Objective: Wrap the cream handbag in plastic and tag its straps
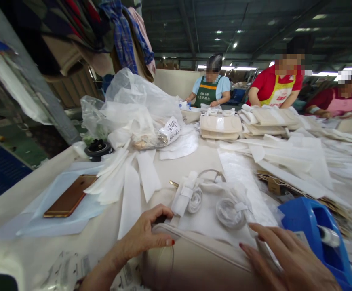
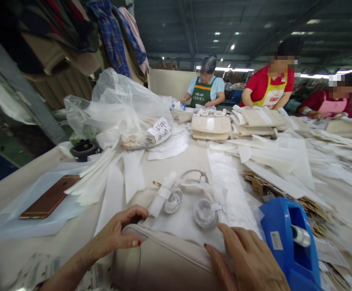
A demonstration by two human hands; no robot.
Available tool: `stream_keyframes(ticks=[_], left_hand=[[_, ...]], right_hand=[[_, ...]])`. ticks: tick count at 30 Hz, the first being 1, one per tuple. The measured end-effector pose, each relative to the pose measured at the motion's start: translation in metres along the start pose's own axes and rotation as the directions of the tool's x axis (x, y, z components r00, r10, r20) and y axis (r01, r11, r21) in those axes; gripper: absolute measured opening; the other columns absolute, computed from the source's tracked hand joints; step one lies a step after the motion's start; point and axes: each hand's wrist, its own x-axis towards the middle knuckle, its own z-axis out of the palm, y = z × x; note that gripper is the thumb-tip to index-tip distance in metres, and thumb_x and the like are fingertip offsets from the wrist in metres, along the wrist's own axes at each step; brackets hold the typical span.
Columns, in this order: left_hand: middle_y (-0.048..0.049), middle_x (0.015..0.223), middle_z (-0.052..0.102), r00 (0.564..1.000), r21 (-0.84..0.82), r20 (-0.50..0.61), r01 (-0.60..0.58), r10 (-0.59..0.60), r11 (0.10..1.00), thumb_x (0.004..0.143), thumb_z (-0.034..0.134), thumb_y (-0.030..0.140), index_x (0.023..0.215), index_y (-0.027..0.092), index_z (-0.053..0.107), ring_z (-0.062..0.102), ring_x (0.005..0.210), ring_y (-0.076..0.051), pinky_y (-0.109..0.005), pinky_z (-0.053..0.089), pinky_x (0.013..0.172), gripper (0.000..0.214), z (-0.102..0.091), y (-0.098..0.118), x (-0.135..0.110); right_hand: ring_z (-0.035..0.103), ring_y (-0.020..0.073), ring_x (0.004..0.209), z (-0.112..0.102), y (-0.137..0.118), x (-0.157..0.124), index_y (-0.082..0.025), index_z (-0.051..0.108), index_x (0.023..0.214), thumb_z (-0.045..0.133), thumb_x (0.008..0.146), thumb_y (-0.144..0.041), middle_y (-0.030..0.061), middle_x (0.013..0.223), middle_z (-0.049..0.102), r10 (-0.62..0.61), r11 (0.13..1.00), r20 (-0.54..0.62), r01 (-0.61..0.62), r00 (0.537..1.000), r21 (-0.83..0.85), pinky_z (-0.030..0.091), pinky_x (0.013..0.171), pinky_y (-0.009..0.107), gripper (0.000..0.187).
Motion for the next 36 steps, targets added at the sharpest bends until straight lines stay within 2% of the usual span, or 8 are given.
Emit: stream_keyframes(ticks=[3, 9, 14, 17, 24, 28, 31, 36], left_hand=[[-0.0011, 0.086, 0.051, 0.998, 0.010, -0.034, -0.059, 0.059, 0.998, 0.059, 0.069, 0.061, 0.091, 0.017, 0.057, 0.045, 0.079, -0.019, -0.027, 0.034, 0.069, 0.055, 0.004, 0.001, -0.001], [-0.0049, 0.090, 0.057, 0.975, -0.029, -0.082, -0.210, 0.207, 0.977, 0.068, 0.064, 0.061, 0.093, 0.016, 0.059, 0.050, 0.084, -0.020, -0.029, 0.038, 0.076, 0.052, 0.011, 0.005, -0.003], [-0.0075, 0.090, 0.061, 0.938, -0.008, -0.167, -0.310, 0.304, 0.951, 0.074, 0.059, 0.061, 0.088, 0.017, 0.060, 0.054, 0.083, -0.020, -0.029, 0.041, 0.076, 0.047, 0.017, -0.011, -0.006], [-0.0098, 0.093, 0.062, 0.919, 0.048, -0.178, -0.350, 0.353, 0.936, 0.074, 0.058, 0.063, 0.090, 0.017, 0.060, 0.054, 0.090, -0.022, -0.031, 0.042, 0.082, 0.049, 0.023, -0.030, -0.002], [-0.0033, 0.069, 0.062, 0.585, 0.284, -0.426, -0.637, 0.690, 0.716, 0.091, 0.026, 0.056, 0.079, 0.019, 0.055, 0.055, 0.066, -0.014, -0.025, 0.041, 0.066, 0.049, 0.038, -0.053, 0.015], [-0.0030, 0.076, 0.061, 0.777, -0.063, -0.620, -0.181, 0.103, 0.981, 0.091, 0.040, 0.041, 0.083, 0.018, 0.058, 0.056, 0.073, -0.016, -0.025, 0.041, 0.068, 0.030, 0.033, -0.044, 0.005], [-0.0038, 0.077, 0.064, 0.851, -0.433, -0.393, 0.162, -0.348, 0.887, 0.086, 0.041, 0.041, 0.082, 0.016, 0.063, 0.057, 0.078, -0.020, -0.029, 0.041, 0.072, 0.033, 0.028, -0.042, 0.003], [-0.0028, 0.079, 0.064, 0.912, -0.629, -0.207, 0.152, -0.353, 0.763, 0.083, 0.042, 0.049, 0.086, 0.016, 0.066, 0.056, 0.081, -0.021, -0.031, 0.041, 0.077, 0.041, 0.031, -0.048, 0.010]], right_hand=[[0.061, 0.0212, 0.066, 0.003, -0.014, 0.044, -0.019, 0.060, 0.097, 0.042, 0.088, -0.029, 0.0082, 0.079, 0.066, -0.198, 0.979, 0.026, 0.199, 0.980, -0.051, 0.047, 0.054, 0.031, 0.022], [0.039, 0.0228, 0.128, 0.048, -0.049, 0.112, -0.020, 0.049, 0.125, 0.039, 0.071, 0.003, 0.0056, 0.129, 0.054, -0.571, 0.820, 0.206, 0.543, 0.795, 0.180, 0.028, 0.109, 0.050, 0.060], [0.053, 0.0232, 0.114, 0.085, -0.063, 0.130, -0.020, 0.061, 0.103, 0.047, 0.069, -0.005, 0.0046, 0.103, 0.067, -0.611, 0.789, 0.383, 0.495, 0.693, 0.363, 0.018, 0.113, 0.053, 0.041], [0.047, 0.0217, 0.122, 0.092, -0.062, 0.130, -0.017, 0.052, 0.121, 0.043, 0.072, -0.003, 0.0060, 0.121, 0.061, -0.652, 0.756, 0.376, 0.530, 0.658, 0.383, 0.015, 0.114, 0.052, 0.051], [0.051, 0.0196, 0.115, 0.099, -0.055, 0.131, -0.017, 0.048, 0.122, 0.044, 0.074, -0.005, 0.0066, 0.113, 0.062, -0.659, 0.751, 0.447, 0.505, 0.605, 0.425, 0.014, 0.114, 0.052, 0.050], [0.056, 0.0206, 0.107, 0.086, -0.059, 0.142, -0.017, 0.051, 0.117, 0.041, 0.075, -0.005, 0.0080, 0.108, 0.066, -0.700, 0.714, 0.347, 0.588, 0.625, 0.381, 0.029, 0.109, 0.045, 0.045], [0.062, 0.0200, 0.091, 0.075, -0.064, 0.152, -0.022, 0.057, 0.100, 0.039, 0.064, -0.002, 0.0043, 0.095, 0.070, -0.658, 0.753, 0.375, 0.551, 0.653, 0.360, 0.041, 0.098, 0.041, 0.044], [0.064, 0.0194, 0.088, 0.073, -0.064, 0.157, -0.023, 0.057, 0.093, 0.039, 0.051, -0.004, 0.0013, 0.093, 0.071, -0.645, 0.764, 0.405, 0.555, 0.648, 0.329, 0.043, 0.093, 0.038, 0.049]])
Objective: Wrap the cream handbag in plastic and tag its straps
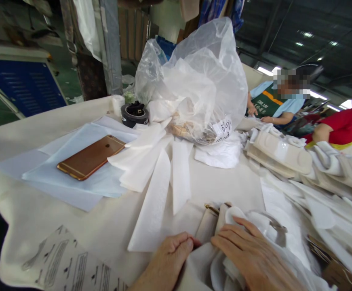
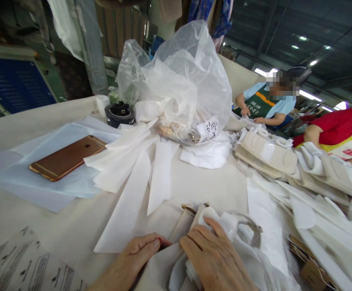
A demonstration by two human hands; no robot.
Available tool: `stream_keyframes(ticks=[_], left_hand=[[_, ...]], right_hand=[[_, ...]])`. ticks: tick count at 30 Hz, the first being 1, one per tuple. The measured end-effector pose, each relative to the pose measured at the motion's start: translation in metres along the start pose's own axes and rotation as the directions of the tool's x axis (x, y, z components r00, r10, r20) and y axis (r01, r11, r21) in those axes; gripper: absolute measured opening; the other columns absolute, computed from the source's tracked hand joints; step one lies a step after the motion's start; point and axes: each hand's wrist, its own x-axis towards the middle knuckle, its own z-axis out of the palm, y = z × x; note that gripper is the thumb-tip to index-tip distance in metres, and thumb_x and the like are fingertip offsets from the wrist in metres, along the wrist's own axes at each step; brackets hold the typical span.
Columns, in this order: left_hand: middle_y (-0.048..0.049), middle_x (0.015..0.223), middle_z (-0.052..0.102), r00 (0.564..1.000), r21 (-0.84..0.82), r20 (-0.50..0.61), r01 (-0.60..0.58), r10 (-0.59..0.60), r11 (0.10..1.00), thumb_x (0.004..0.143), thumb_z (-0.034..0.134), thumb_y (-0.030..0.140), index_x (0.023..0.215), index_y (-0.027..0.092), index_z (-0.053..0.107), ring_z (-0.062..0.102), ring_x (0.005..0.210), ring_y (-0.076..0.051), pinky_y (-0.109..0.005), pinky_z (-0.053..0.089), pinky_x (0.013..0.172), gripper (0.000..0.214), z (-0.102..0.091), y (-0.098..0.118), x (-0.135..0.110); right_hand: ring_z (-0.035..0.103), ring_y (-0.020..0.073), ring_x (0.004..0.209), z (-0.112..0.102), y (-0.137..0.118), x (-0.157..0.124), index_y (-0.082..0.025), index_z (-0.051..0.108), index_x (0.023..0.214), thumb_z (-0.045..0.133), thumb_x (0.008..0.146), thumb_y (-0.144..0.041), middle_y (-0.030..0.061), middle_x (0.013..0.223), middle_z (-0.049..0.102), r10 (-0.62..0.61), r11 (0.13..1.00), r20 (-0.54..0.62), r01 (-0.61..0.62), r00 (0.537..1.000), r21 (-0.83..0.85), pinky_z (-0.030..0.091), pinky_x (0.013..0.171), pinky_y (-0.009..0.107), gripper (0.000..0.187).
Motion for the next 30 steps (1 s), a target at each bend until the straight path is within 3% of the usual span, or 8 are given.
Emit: stream_keyframes(ticks=[6, 10, 14, 19, 21, 27, 30], left_hand=[[-0.0031, 0.077, 0.063, 0.995, -0.208, 0.055, 0.097, -0.087, 0.973, 0.077, 0.052, 0.054, 0.088, 0.015, 0.067, 0.054, 0.075, -0.019, -0.029, 0.041, 0.070, 0.044, 0.003, -0.004, 0.001], [-0.0030, 0.067, 0.062, 0.979, -0.481, 0.099, 0.202, -0.176, 0.853, 0.069, 0.063, 0.053, 0.086, 0.013, 0.067, 0.055, 0.069, -0.018, -0.028, 0.041, 0.068, 0.044, 0.008, -0.001, 0.000], [-0.0044, 0.068, 0.063, 0.967, -0.601, 0.134, 0.253, -0.217, 0.758, 0.065, 0.069, 0.045, 0.083, 0.012, 0.068, 0.056, 0.066, -0.017, -0.029, 0.043, 0.070, 0.038, 0.012, 0.007, -0.004], [-0.0040, 0.071, 0.065, 0.947, -0.546, 0.189, 0.320, -0.258, 0.774, 0.056, 0.078, 0.031, 0.088, 0.013, 0.069, 0.057, 0.069, -0.018, -0.032, 0.044, 0.074, 0.038, 0.019, 0.011, -0.006], [-0.0038, 0.073, 0.065, 0.950, -0.509, 0.209, 0.308, -0.231, 0.804, 0.059, 0.076, 0.033, 0.089, 0.014, 0.069, 0.059, 0.074, -0.020, -0.035, 0.044, 0.080, 0.036, 0.021, 0.012, -0.005], [-0.0025, 0.089, 0.066, 0.940, -0.299, 0.341, 0.140, -0.032, 0.944, 0.072, 0.069, 0.041, 0.097, 0.017, 0.067, 0.059, 0.092, -0.024, -0.037, 0.043, 0.088, 0.034, 0.020, 0.013, -0.006], [-0.0019, 0.100, 0.064, 0.956, -0.208, 0.294, 0.053, 0.011, 0.977, 0.074, 0.070, 0.038, 0.101, 0.019, 0.065, 0.056, 0.100, -0.025, -0.037, 0.043, 0.092, 0.033, 0.016, 0.008, -0.007]], right_hand=[[0.062, 0.0189, 0.096, 0.009, 0.003, -0.006, -0.021, 0.059, 0.104, 0.038, 0.050, -0.001, 0.0017, 0.104, 0.069, 0.033, 0.999, -0.026, -0.034, 0.999, -0.017, 0.043, 0.092, 0.036, 0.062], [0.062, 0.0182, 0.093, 0.009, 0.003, -0.005, -0.025, 0.060, 0.099, 0.038, 0.047, -0.001, -0.0008, 0.101, 0.068, 0.060, 0.998, 0.014, -0.060, 0.998, 0.032, 0.044, 0.086, 0.035, 0.062], [0.062, 0.0169, 0.091, 0.010, 0.003, -0.001, -0.027, 0.060, 0.099, 0.038, 0.048, -0.001, -0.0021, 0.097, 0.068, 0.026, 0.998, 0.023, -0.027, 0.999, 0.059, 0.040, 0.091, 0.036, 0.061], [0.060, 0.0174, 0.095, 0.012, 0.003, -0.002, -0.025, 0.058, 0.094, 0.039, 0.049, -0.002, -0.0006, 0.099, 0.066, 0.060, 0.990, 0.074, -0.069, 0.995, 0.124, 0.032, 0.099, 0.037, 0.054], [0.059, 0.0165, 0.098, 0.014, 0.004, -0.004, -0.025, 0.057, 0.093, 0.039, 0.049, -0.001, -0.0012, 0.100, 0.065, 0.063, 0.984, 0.082, -0.075, 0.995, 0.160, 0.028, 0.101, 0.036, 0.054], [0.055, 0.0141, 0.099, 0.023, 0.005, -0.007, -0.024, 0.057, 0.085, 0.038, 0.048, 0.003, -0.0029, 0.098, 0.062, 0.117, 0.950, 0.206, -0.170, 0.972, 0.263, 0.014, 0.108, 0.036, 0.050], [0.053, 0.0156, 0.097, 0.024, 0.004, -0.006, -0.024, 0.057, 0.083, 0.040, 0.052, 0.003, -0.0019, 0.093, 0.060, 0.135, 0.936, 0.251, -0.206, 0.959, 0.286, 0.014, 0.108, 0.039, 0.044]])
